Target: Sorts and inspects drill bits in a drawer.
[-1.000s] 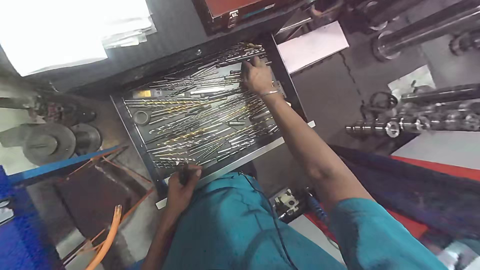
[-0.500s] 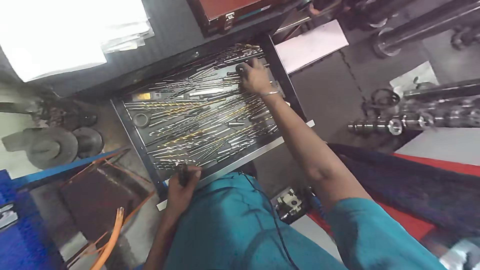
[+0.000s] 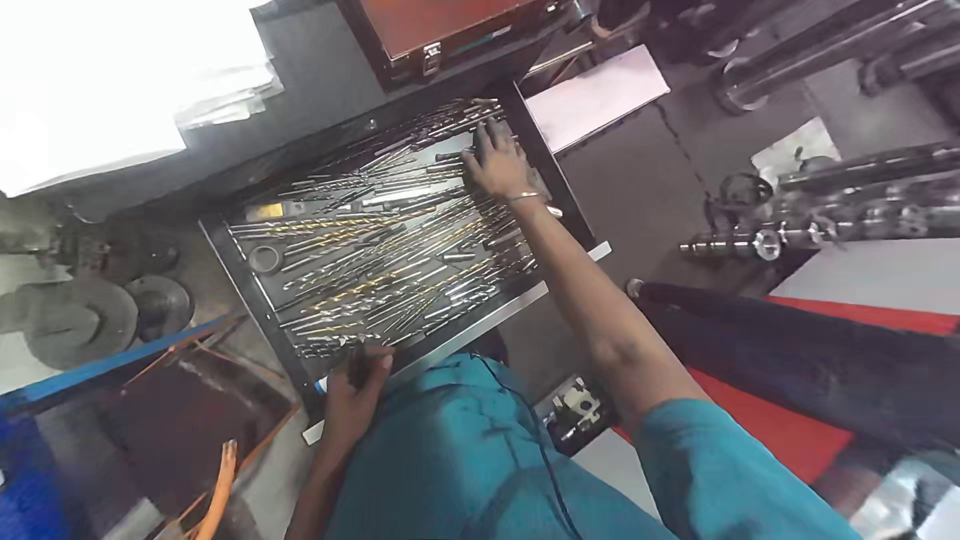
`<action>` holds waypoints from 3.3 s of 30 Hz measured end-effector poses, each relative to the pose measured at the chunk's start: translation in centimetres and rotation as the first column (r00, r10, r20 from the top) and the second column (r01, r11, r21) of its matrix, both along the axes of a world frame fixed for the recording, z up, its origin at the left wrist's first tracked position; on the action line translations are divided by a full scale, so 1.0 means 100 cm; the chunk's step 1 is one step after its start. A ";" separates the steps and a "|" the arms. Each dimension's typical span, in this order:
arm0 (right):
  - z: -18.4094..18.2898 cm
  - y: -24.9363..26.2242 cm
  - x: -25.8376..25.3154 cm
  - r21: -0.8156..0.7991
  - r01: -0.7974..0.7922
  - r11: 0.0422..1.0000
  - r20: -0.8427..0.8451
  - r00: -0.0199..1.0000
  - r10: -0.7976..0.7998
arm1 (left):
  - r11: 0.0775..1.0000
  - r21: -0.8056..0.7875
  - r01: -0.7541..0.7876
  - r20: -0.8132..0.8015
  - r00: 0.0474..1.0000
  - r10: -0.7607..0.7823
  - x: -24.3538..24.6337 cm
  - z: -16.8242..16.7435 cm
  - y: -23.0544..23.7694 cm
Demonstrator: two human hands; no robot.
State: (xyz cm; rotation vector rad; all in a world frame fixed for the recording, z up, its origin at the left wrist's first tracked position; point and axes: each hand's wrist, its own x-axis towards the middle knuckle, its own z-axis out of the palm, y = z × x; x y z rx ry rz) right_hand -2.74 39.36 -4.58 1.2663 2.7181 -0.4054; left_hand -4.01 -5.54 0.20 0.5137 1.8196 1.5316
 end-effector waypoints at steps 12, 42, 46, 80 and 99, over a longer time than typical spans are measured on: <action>0.016 -0.004 0.015 -0.012 -0.015 1.000 -0.084 0.996 0.013 | 0.998 0.060 0.001 -0.010 1.000 0.000 -0.001 -0.003 -0.005; 0.020 -0.056 0.003 -0.128 -0.369 0.920 -0.155 0.924 0.349 | 0.996 0.084 -0.002 0.076 0.997 -0.004 0.000 0.002 -0.001; 0.015 -0.060 -0.003 -0.140 -0.330 0.934 -0.135 0.941 0.312 | 0.990 0.142 -0.023 0.078 0.997 0.012 -0.001 0.001 -0.003; -0.002 -0.196 -0.037 -0.071 -0.635 0.769 -0.402 0.724 0.561 | 0.972 0.214 0.098 0.144 0.981 -0.131 -0.003 -0.004 -0.013; 0.027 -0.159 0.000 -0.148 -0.348 0.926 -0.256 0.918 0.304 | 0.965 0.255 0.066 0.141 0.984 -0.105 -0.003 -0.007 -0.013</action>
